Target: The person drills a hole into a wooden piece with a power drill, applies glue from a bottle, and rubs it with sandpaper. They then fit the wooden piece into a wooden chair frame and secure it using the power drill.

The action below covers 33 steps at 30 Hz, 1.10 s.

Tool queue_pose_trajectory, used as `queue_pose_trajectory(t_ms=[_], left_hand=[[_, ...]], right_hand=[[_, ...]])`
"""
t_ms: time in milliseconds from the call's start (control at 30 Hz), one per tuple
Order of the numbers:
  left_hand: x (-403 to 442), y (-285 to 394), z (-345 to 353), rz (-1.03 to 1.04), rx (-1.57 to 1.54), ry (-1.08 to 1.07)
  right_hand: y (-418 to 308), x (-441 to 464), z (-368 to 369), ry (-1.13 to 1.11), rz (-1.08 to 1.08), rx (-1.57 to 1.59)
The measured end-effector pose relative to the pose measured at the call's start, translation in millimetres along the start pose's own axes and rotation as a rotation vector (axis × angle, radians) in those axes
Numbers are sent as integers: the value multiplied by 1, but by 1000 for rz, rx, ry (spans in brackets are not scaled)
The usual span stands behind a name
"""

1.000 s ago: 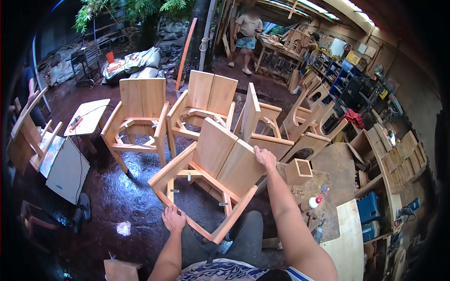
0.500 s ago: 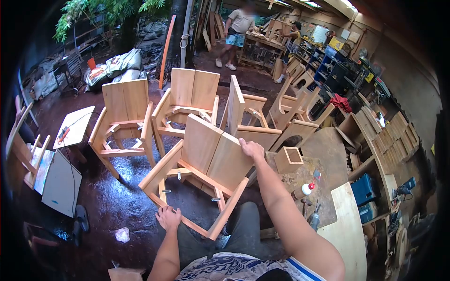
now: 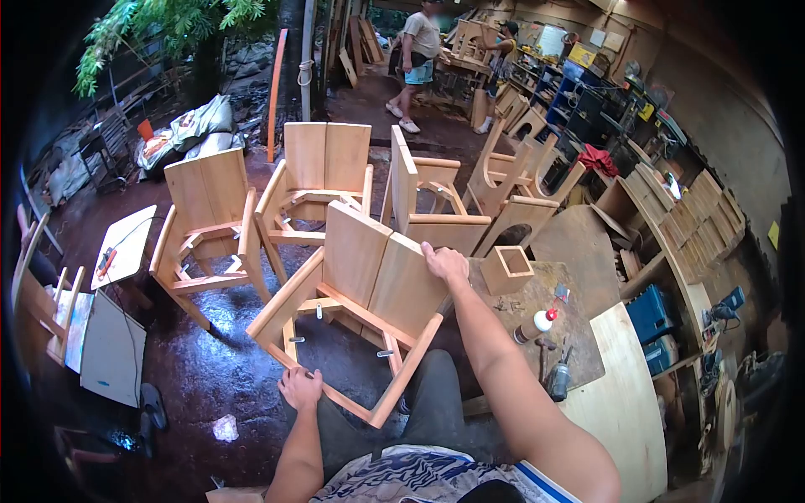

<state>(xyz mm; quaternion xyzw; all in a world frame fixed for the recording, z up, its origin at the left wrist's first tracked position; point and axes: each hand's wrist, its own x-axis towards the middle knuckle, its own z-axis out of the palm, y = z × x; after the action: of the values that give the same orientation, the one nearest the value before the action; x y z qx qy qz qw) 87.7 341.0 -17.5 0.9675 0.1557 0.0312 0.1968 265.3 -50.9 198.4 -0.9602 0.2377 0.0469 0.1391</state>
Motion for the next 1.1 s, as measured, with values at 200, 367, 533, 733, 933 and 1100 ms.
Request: queue_pose_trajectory(t_ms=[200, 367, 533, 733, 933, 1100], left_hand=[[-1, 5, 18, 78, 0, 35], [-6, -4, 21, 77, 28, 22], [-2, -1, 15, 71, 22, 53], [-2, 1, 20, 87, 10, 35], [-2, -5, 23, 123, 21, 94], [-6, -12, 9, 27, -52, 26]], right_hand=[[13, 20, -1, 16, -13, 11], [15, 9, 4, 61, -9, 42], [12, 4, -2, 75, -10, 70], [14, -9, 6, 296, -181, 168], [15, 9, 5, 59, -76, 13], [16, 3, 9, 72, -114, 18]])
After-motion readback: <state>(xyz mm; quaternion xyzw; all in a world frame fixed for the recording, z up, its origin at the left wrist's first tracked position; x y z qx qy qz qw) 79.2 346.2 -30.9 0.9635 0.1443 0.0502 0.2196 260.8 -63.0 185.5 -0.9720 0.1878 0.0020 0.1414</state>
